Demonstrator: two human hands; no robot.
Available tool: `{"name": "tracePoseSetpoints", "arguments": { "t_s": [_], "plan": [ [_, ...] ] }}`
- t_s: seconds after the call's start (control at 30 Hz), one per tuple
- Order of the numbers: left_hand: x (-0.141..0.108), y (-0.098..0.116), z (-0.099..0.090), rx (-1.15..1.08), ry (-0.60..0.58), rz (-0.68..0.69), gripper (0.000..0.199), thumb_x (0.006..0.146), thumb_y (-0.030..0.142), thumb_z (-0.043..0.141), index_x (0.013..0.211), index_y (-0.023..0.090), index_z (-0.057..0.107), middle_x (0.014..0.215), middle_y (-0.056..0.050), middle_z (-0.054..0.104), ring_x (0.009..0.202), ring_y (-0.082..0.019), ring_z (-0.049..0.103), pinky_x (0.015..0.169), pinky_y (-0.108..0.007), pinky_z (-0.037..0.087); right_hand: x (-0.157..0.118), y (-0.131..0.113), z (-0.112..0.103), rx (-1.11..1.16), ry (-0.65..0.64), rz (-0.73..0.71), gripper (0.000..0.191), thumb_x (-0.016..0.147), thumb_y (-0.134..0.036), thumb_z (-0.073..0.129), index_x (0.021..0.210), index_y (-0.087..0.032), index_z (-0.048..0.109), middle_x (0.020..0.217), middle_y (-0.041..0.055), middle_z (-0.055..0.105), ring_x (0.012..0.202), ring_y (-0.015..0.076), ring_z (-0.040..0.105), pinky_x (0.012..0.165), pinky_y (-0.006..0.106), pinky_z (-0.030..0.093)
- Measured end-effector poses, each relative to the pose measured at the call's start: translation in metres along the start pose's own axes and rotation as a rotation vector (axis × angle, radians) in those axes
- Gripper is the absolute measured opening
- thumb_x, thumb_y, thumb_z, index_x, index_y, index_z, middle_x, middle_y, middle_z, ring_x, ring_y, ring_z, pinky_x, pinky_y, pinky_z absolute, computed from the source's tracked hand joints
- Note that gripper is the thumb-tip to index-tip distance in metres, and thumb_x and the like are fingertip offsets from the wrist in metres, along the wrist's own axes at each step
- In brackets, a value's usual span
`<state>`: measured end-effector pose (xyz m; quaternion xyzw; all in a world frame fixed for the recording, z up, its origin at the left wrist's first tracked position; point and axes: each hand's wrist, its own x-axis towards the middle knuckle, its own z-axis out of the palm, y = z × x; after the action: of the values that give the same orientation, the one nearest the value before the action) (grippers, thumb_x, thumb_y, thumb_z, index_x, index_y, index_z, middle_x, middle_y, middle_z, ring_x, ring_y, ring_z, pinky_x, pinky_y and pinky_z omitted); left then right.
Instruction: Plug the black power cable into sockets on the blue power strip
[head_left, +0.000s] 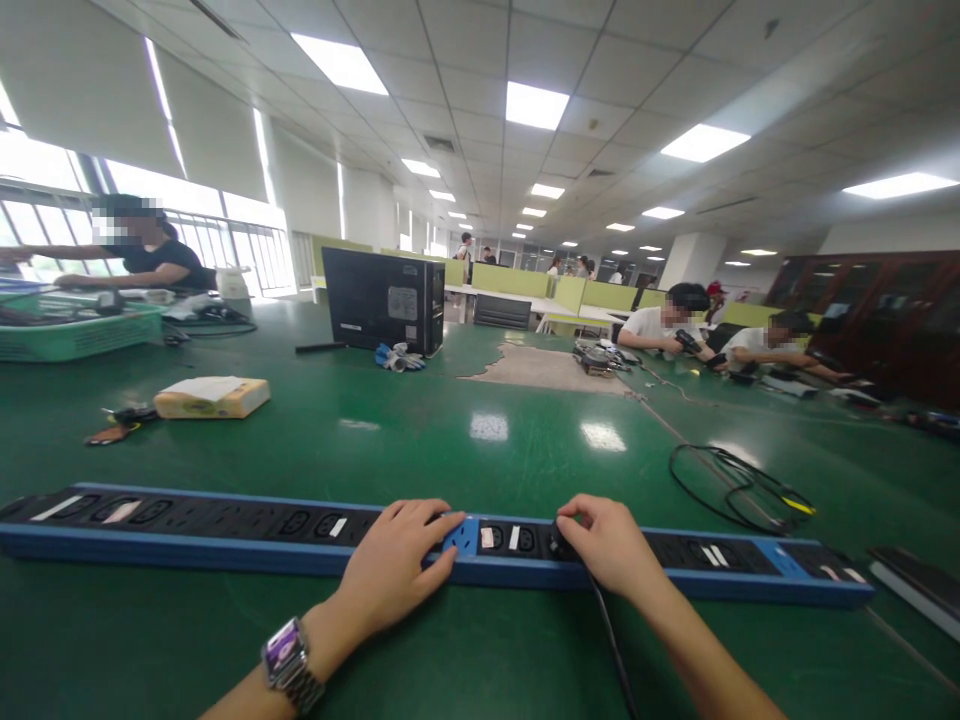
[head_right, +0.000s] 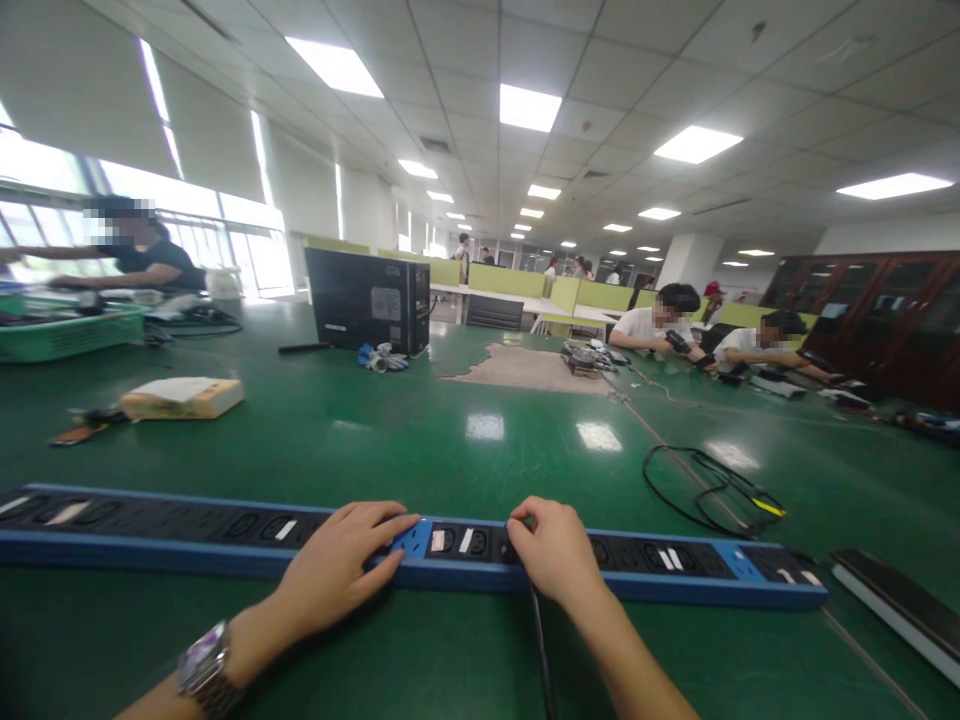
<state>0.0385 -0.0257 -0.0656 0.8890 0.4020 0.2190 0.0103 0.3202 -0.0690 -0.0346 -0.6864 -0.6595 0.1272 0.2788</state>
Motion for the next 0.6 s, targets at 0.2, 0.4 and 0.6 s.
{"name": "tracePoseSetpoints", "arguments": {
  "t_s": [0.2,0.4,0.6],
  "plan": [
    [0.0,-0.001,0.001,0.004,0.006,-0.003,0.038,0.088,0.034,0.051,0.124,0.03,0.061,0.12,-0.005,0.064,0.111,-0.026,0.057,0.099,-0.045,0.041,0.001,-0.019,-0.004,-0.192,0.016,0.058,0.018,0.076,-0.026,0.054,0.078,-0.022,0.071,0.08,0.0056,0.073,0.079,0.0222,0.064,0.067,0.029,0.038],
    [-0.001,-0.001,0.001,-0.009,0.026,0.01,0.037,0.088,0.033,0.05,0.124,0.031,0.061,0.119,-0.004,0.064,0.109,-0.025,0.057,0.098,-0.045,0.041,0.002,-0.021,-0.001,-0.237,-0.032,0.057,0.018,0.081,-0.026,0.051,0.081,-0.021,0.069,0.081,0.0048,0.073,0.078,0.0188,0.066,0.066,0.025,0.039],
    [-0.001,0.001,0.0,-0.01,0.011,-0.013,0.038,0.087,0.032,0.052,0.123,0.03,0.062,0.119,-0.004,0.064,0.109,-0.025,0.057,0.099,-0.045,0.041,-0.002,-0.024,0.0,-0.326,-0.023,0.075,0.02,0.083,-0.028,0.049,0.085,-0.022,0.068,0.084,0.0071,0.072,0.081,0.0227,0.066,0.066,0.028,0.04]
  ]
}}
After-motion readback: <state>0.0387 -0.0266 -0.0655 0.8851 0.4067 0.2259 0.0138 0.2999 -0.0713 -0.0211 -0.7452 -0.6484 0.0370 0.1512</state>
